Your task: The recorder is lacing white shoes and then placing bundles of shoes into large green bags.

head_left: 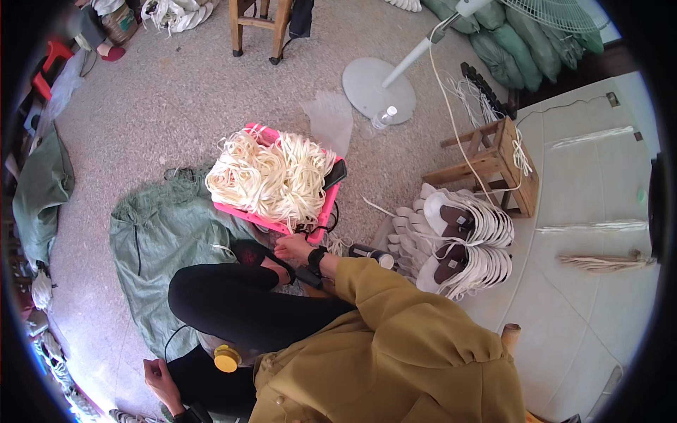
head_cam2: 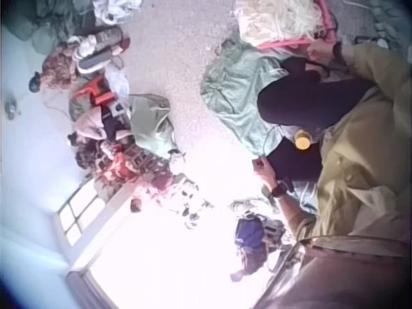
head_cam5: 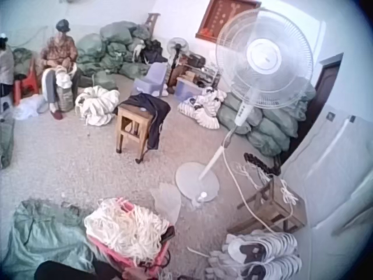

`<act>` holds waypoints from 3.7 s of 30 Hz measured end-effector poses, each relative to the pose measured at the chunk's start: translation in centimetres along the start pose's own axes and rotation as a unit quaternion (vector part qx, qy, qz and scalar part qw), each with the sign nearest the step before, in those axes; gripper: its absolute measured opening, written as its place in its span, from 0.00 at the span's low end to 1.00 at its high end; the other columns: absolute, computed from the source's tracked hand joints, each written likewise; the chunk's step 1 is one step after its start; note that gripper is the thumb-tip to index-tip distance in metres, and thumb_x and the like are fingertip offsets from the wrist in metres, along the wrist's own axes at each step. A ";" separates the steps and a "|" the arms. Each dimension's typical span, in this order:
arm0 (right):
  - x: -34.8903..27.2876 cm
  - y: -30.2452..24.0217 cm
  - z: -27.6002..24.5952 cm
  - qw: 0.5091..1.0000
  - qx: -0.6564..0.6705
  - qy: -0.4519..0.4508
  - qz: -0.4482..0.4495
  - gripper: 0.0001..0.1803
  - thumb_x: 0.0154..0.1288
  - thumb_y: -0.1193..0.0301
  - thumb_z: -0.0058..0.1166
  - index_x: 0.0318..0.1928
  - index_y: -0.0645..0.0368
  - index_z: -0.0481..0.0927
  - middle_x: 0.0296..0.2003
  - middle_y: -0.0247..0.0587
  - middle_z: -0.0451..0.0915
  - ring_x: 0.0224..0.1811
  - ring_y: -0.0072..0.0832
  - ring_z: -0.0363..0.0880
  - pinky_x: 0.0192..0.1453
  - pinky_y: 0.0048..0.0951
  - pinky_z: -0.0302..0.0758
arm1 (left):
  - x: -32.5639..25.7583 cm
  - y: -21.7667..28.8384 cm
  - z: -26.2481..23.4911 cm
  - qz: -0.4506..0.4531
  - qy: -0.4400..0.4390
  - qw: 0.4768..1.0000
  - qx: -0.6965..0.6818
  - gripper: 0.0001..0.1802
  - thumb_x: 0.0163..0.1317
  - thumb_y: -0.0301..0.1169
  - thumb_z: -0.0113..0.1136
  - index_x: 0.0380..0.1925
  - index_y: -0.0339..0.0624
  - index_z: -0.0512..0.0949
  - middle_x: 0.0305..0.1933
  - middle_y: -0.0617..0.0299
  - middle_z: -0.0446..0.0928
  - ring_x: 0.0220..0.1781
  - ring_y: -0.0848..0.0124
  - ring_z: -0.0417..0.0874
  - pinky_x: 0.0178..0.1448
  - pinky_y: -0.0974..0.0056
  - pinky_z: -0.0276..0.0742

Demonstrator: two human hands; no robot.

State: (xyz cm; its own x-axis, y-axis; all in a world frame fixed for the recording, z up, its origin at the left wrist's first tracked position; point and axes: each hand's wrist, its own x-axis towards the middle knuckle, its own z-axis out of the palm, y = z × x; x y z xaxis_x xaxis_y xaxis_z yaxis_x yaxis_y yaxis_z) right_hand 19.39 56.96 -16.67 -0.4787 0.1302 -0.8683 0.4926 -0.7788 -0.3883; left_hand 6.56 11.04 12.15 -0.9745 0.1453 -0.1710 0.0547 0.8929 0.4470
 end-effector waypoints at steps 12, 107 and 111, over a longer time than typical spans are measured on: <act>-1.4 -3.7 -0.7 0.878 -0.376 0.081 -0.283 0.13 0.58 0.69 0.58 0.41 0.63 0.80 0.33 0.48 0.83 0.32 0.34 0.84 0.37 0.32 0.81 | -0.1 -0.3 0.5 0.002 0.020 1.000 -0.011 0.12 0.63 0.30 0.59 0.29 0.31 0.70 0.21 0.55 0.71 0.24 0.66 0.69 0.31 0.58 0.66; -6.4 -37.7 -29.1 0.602 -0.449 0.526 -0.400 0.14 0.51 0.74 0.66 0.39 0.60 0.79 0.32 0.54 0.82 0.39 0.51 0.82 0.45 0.45 0.78 | 3.7 0.5 1.4 -0.096 -0.033 0.995 0.022 0.17 0.62 0.36 0.62 0.26 0.32 0.72 0.23 0.56 0.71 0.27 0.64 0.66 0.37 0.56 0.69; -9.5 -36.3 -32.3 0.567 -0.459 0.552 -0.403 0.13 0.52 0.69 0.64 0.39 0.57 0.80 0.32 0.51 0.83 0.37 0.48 0.83 0.43 0.42 0.78 | 3.9 0.8 1.6 -0.087 -0.033 0.995 0.032 0.17 0.62 0.36 0.62 0.26 0.32 0.72 0.23 0.56 0.71 0.27 0.64 0.66 0.37 0.56 0.69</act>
State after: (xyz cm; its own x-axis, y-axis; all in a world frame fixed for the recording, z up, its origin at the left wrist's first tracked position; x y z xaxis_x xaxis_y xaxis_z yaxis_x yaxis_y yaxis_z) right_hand 29.51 103.87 -4.33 -0.3202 0.9164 0.2403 0.8508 0.3897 -0.3526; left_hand 3.11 13.03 10.49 -0.9542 0.0109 -0.2989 -0.0986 0.9320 0.3487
